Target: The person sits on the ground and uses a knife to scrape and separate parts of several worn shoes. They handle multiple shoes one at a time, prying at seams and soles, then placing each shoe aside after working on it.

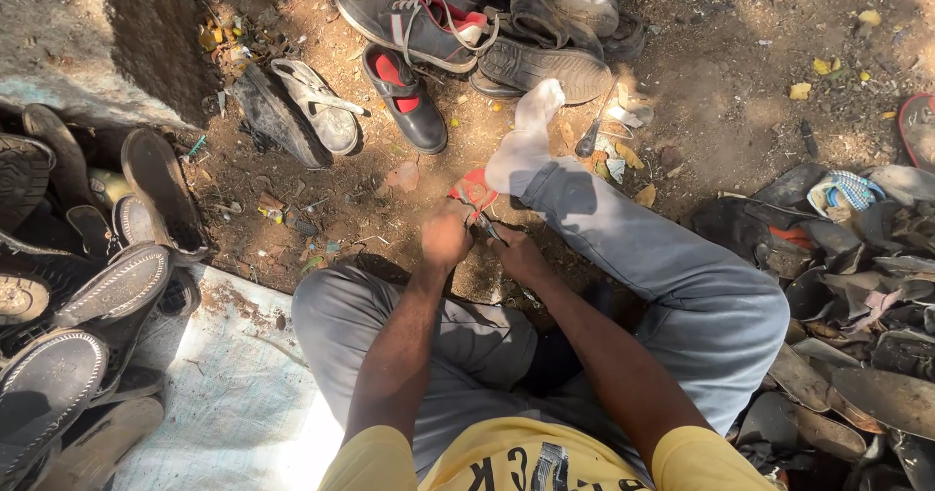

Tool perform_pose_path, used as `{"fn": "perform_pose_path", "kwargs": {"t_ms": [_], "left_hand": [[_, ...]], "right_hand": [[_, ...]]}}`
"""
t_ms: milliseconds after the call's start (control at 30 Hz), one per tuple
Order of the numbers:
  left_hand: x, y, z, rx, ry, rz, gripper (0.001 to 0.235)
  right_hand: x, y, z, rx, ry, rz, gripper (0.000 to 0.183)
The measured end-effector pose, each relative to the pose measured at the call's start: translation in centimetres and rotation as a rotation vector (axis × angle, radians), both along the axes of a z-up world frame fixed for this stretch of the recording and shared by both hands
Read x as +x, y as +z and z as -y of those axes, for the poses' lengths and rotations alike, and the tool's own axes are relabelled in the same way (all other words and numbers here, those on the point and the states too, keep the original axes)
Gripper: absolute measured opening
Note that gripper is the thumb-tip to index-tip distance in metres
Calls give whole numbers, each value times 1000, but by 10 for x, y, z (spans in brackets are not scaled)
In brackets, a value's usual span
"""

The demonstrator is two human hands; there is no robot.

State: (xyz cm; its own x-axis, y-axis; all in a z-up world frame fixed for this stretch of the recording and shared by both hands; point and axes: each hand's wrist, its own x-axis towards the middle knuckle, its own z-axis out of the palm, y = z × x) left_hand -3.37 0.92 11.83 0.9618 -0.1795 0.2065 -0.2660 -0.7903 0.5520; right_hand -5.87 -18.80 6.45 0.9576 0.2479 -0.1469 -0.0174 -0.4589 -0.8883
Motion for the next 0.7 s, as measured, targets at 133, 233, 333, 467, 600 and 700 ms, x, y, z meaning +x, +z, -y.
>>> {"fn": "perform_pose_path", "kwargs": {"t_ms": [133,233,333,467,600,700], "left_hand": [[-6,11,6,-24,-147,160,22],[0,3,20,-112,-75,68,9],[2,-11,26,-339,-49,-180,3],[-1,-17,28,-573,-84,-366,8],[-5,-17,33,-599,-36,-421,7],[-3,-17,28,-583,-39,-345,6]], "right_hand": [[-23,20,-1,46,-26,-20,43],[-40,61,4,1,-90,-244,41],[-51,86,7,75,-121,-322,40],[-69,94,12,-87,-161,-151,43],[-60,77,12,-310,-98,-48,44],[-43,66,8,-268,-100,25,46]]}}
